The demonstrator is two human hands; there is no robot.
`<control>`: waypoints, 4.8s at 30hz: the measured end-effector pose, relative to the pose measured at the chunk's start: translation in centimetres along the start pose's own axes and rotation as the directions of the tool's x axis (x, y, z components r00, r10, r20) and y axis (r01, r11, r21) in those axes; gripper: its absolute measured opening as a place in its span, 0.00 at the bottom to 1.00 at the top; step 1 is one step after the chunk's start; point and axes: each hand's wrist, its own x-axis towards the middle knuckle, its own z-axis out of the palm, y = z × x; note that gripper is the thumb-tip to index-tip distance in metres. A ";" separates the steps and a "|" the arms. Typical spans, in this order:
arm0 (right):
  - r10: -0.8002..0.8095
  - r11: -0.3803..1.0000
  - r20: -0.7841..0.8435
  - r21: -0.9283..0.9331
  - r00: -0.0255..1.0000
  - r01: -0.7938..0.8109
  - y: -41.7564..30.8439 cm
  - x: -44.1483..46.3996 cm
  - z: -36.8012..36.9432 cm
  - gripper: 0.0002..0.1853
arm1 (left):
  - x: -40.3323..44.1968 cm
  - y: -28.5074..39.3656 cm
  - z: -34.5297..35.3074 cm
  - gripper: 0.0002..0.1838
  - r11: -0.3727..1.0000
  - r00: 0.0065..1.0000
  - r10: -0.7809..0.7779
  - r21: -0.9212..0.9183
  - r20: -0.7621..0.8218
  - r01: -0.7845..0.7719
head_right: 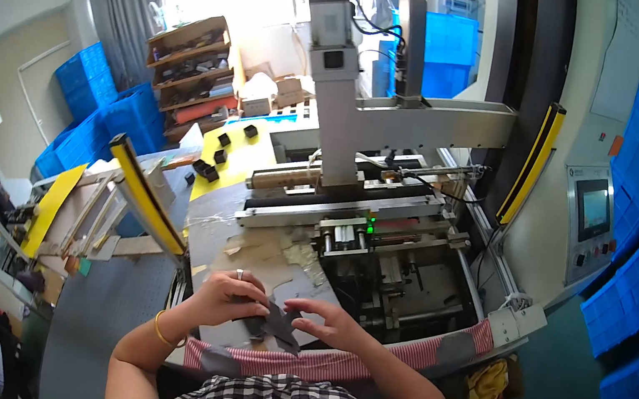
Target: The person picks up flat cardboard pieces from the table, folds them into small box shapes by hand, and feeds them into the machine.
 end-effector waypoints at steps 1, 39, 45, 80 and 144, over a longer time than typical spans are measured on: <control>0.045 0.993 0.039 0.109 0.998 -0.049 0.5 0.4 -0.7 0.24 | 0.9 -0.7 0.0 0.08 0.998 0.998 -0.034 -0.055 0.044 0.037; 0.000 0.989 0.154 -0.148 0.988 0.023 6.5 6.1 2.7 0.08 | 1.7 -16.2 -2.4 0.19 0.992 0.928 0.123 0.071 -0.352 -0.105; 0.319 0.890 0.521 0.123 0.792 -0.439 2.7 2.6 18.1 0.12 | -33.0 -18.5 -4.1 0.09 0.778 0.179 -0.218 -0.060 -0.959 0.625; -0.292 0.919 0.269 -0.188 0.918 0.348 -5.4 10.6 24.9 0.19 | -34.4 -4.5 -8.5 0.08 0.939 0.794 -0.234 0.081 -0.560 0.334; 0.013 0.984 0.726 0.112 0.687 -0.137 0.5 7.5 29.5 0.06 | -73.2 -14.6 6.8 0.09 -0.230 -0.740 -0.281 -0.705 -0.611 0.670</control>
